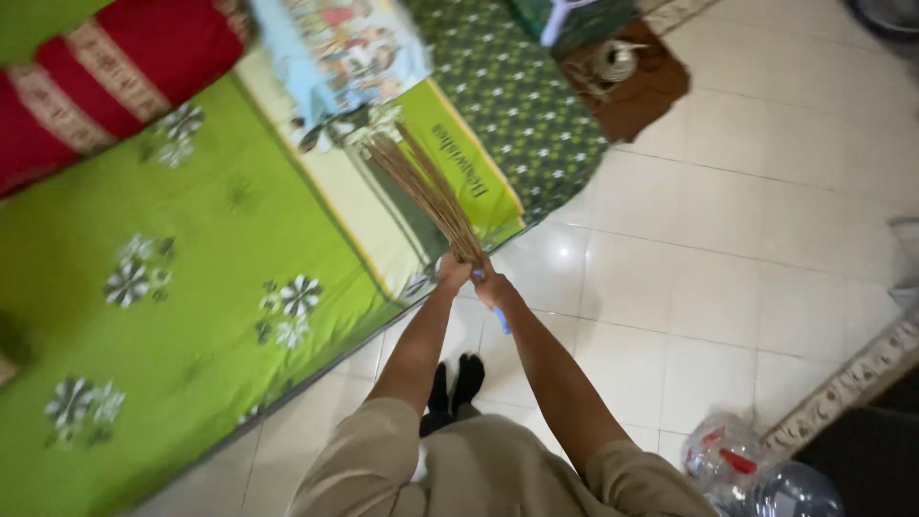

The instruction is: The person smooths a green floral bedsheet with both hands, then uses a small broom to sweep the bed surface repeatedly. The person continues smoothing the sheet with hands after sweeping.

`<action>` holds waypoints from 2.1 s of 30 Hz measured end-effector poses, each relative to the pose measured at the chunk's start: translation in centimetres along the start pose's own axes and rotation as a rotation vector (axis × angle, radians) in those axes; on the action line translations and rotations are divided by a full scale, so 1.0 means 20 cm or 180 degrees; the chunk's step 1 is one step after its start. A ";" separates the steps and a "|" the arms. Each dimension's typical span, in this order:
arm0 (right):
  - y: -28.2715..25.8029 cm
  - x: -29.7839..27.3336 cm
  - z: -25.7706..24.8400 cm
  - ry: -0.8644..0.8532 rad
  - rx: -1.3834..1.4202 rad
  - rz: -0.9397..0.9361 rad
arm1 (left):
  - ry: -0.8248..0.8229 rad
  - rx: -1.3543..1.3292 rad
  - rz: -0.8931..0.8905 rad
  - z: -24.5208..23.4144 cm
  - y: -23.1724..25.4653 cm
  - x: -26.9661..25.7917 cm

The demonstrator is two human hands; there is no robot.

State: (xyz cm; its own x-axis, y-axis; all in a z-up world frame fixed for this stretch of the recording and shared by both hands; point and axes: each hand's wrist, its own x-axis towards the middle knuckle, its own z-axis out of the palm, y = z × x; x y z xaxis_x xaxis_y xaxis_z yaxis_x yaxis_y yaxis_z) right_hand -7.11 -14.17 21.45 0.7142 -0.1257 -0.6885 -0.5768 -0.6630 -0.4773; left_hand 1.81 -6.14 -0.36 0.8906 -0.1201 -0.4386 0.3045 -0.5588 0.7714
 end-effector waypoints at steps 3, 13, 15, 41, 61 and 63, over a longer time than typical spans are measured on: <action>0.08 -0.03 -0.03 0.0213 0.0105 0.0002 | -0.0107 -0.0001 0.0100 0.07 0.09 -0.06; 0.26 0.17 -0.05 0.0309 -0.0210 -0.0402 | 0.1044 -0.0789 0.0301 0.19 0.14 -0.17; 0.29 0.21 -0.08 0.0219 -0.0332 -0.0404 | 0.0960 -0.0704 0.0009 0.20 0.18 -0.13; 0.69 0.54 -0.90 0.0398 -0.0343 -0.0413 | 0.0471 -0.0134 0.0009 0.75 0.79 0.37; 0.65 0.35 -0.94 0.0797 0.1151 0.0570 | -0.1090 0.0499 0.0260 0.85 1.20 0.30; 0.63 0.39 -0.91 0.0831 0.1019 0.0440 | -0.0905 0.0233 0.0300 0.73 1.22 0.24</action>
State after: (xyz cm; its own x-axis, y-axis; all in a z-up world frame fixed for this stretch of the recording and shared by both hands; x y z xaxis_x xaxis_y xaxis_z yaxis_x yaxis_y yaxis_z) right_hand -1.69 -36.87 20.03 0.6743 -0.4068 -0.6163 -0.7384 -0.3697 -0.5640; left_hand 8.58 -32.36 9.50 0.7805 -0.3933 -0.4860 0.1906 -0.5907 0.7841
